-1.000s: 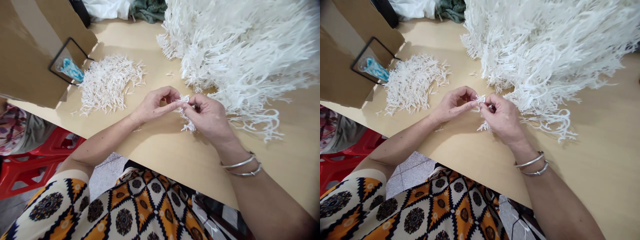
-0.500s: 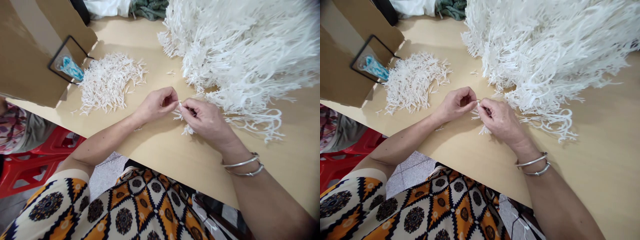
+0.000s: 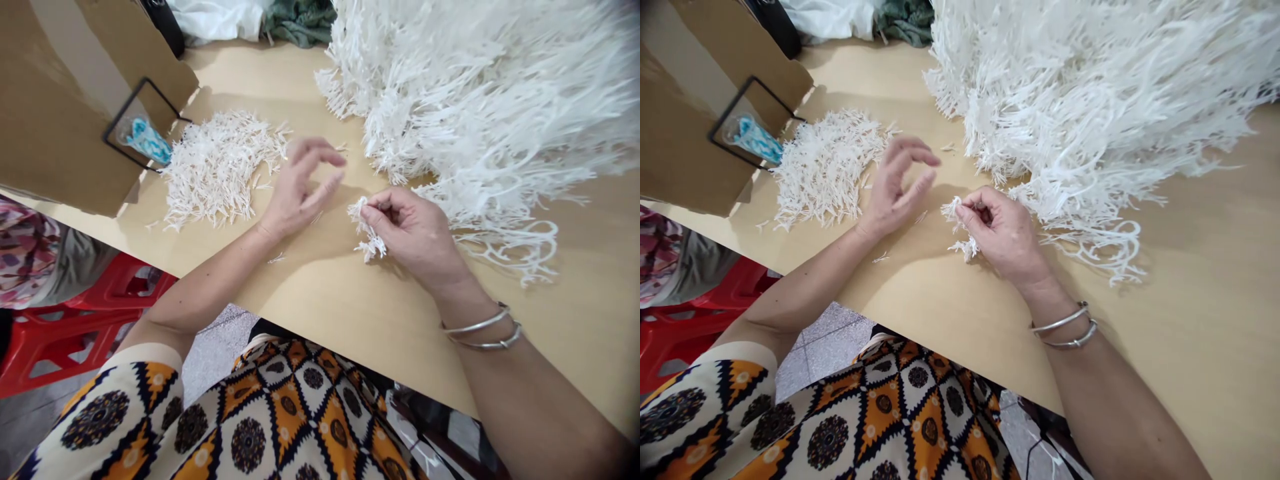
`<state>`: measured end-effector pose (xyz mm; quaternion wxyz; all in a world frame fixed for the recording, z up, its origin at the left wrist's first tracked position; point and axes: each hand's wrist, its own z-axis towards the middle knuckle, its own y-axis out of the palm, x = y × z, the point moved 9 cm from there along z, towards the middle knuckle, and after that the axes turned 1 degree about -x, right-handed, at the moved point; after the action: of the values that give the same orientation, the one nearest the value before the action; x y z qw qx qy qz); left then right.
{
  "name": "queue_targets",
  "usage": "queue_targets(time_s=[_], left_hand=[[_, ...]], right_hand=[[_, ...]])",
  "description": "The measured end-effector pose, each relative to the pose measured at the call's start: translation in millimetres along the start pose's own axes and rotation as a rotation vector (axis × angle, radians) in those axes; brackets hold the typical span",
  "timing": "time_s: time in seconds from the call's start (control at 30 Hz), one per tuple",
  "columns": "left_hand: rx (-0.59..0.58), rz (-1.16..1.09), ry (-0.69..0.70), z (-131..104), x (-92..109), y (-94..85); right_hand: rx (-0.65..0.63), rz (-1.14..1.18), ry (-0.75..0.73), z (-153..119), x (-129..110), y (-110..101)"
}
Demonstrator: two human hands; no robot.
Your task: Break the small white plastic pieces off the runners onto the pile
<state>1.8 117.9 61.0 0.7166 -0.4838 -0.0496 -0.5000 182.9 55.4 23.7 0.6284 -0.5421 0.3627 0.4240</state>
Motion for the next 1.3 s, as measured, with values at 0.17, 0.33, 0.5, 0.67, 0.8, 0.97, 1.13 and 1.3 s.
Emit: queue_targets(time_s=[0.17, 0.33, 0.5, 0.67, 0.8, 0.97, 1.13, 1.3], left_hand=[[-0.220, -0.124, 0.080, -7, 22, 35.5], [-0.253, -0.159, 0.077, -5, 22, 37.7], [-0.252, 0.031, -0.032, -6, 28, 35.3], [-0.165, 0.210, -0.146, -9, 23, 39.9], [0.031, 0.247, -0.281, -3, -15, 18.5], [0.365, 0.211, -0.406, -5, -48, -32.2], [0.165, 0.178, -0.201, -1, -13, -18.0], [-0.231, 0.142, 0.011, -8, 24, 30.0]], right_hand=[[0.047, -0.031, -0.005, 1, 6, -6], [0.046, -0.149, -0.039, 1, -4, -4], [0.061, -0.239, -0.061, 0, -14, -2], [-0.055, -0.190, -0.026, 1, -15, 4], [-0.176, -0.106, 0.059, -1, -11, 8], [-0.077, -0.069, 0.096, -2, -4, 2], [0.053, -0.067, 0.011, -2, -1, -1], [0.049, -0.025, -0.001, 1, 4, 0]])
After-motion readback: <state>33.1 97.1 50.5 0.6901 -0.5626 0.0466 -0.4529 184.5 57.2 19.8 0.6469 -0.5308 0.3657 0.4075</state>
